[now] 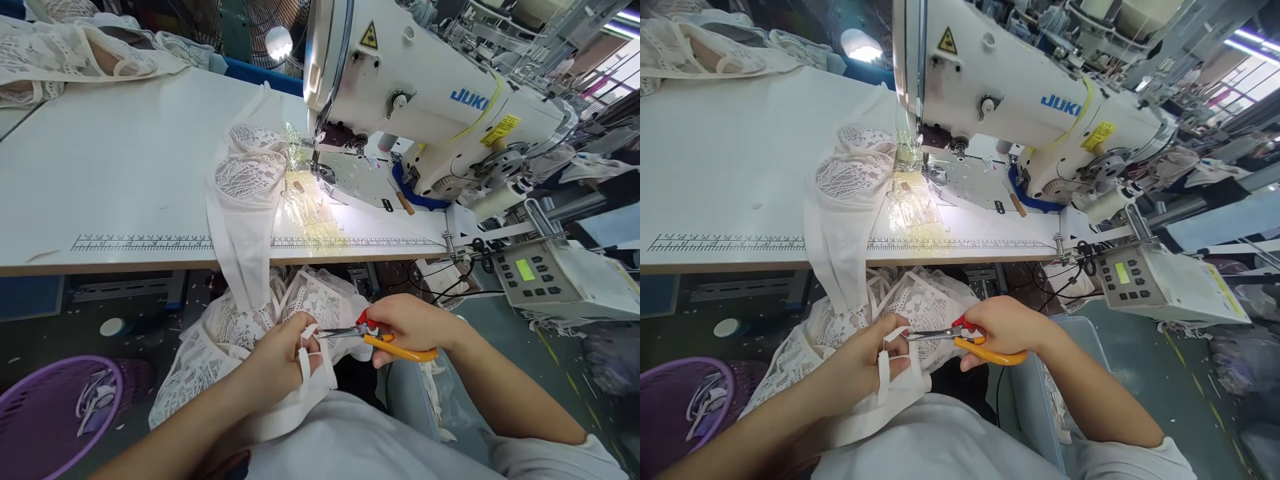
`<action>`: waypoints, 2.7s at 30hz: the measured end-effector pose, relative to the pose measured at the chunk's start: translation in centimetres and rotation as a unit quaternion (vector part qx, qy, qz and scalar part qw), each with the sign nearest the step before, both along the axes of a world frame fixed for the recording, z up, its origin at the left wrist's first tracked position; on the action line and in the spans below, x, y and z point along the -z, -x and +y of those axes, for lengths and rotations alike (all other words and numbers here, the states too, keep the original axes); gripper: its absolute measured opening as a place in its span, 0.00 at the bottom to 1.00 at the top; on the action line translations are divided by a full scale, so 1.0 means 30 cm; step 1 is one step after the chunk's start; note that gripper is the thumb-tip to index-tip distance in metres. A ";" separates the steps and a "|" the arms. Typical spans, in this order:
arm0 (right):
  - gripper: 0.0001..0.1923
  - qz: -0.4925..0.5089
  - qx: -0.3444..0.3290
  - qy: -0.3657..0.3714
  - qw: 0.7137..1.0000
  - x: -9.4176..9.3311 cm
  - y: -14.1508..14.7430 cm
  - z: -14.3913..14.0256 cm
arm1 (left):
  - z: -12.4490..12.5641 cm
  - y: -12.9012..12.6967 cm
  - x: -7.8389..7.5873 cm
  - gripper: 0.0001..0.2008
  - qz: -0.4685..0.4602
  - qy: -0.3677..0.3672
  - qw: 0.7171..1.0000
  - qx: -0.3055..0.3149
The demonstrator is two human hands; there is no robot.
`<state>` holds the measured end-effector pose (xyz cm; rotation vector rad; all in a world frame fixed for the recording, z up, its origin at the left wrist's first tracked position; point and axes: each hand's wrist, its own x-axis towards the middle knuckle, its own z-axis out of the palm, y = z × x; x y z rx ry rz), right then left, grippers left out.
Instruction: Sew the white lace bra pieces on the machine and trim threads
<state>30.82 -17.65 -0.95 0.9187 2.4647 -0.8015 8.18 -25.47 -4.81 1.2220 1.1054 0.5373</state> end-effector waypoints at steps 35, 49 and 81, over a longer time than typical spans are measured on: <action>0.25 0.492 0.320 0.238 0.774 0.139 0.056 -0.089 | 0.050 0.071 -0.019 0.32 -0.287 0.173 0.865 -0.373; 0.13 0.473 0.417 0.163 0.759 0.170 0.175 -0.183 | -0.021 0.038 -0.030 0.36 -0.064 -0.023 0.932 -0.357; 0.12 0.499 0.347 0.183 0.773 0.243 0.157 -0.192 | -0.020 0.096 -0.045 0.06 0.037 -0.144 0.976 -0.158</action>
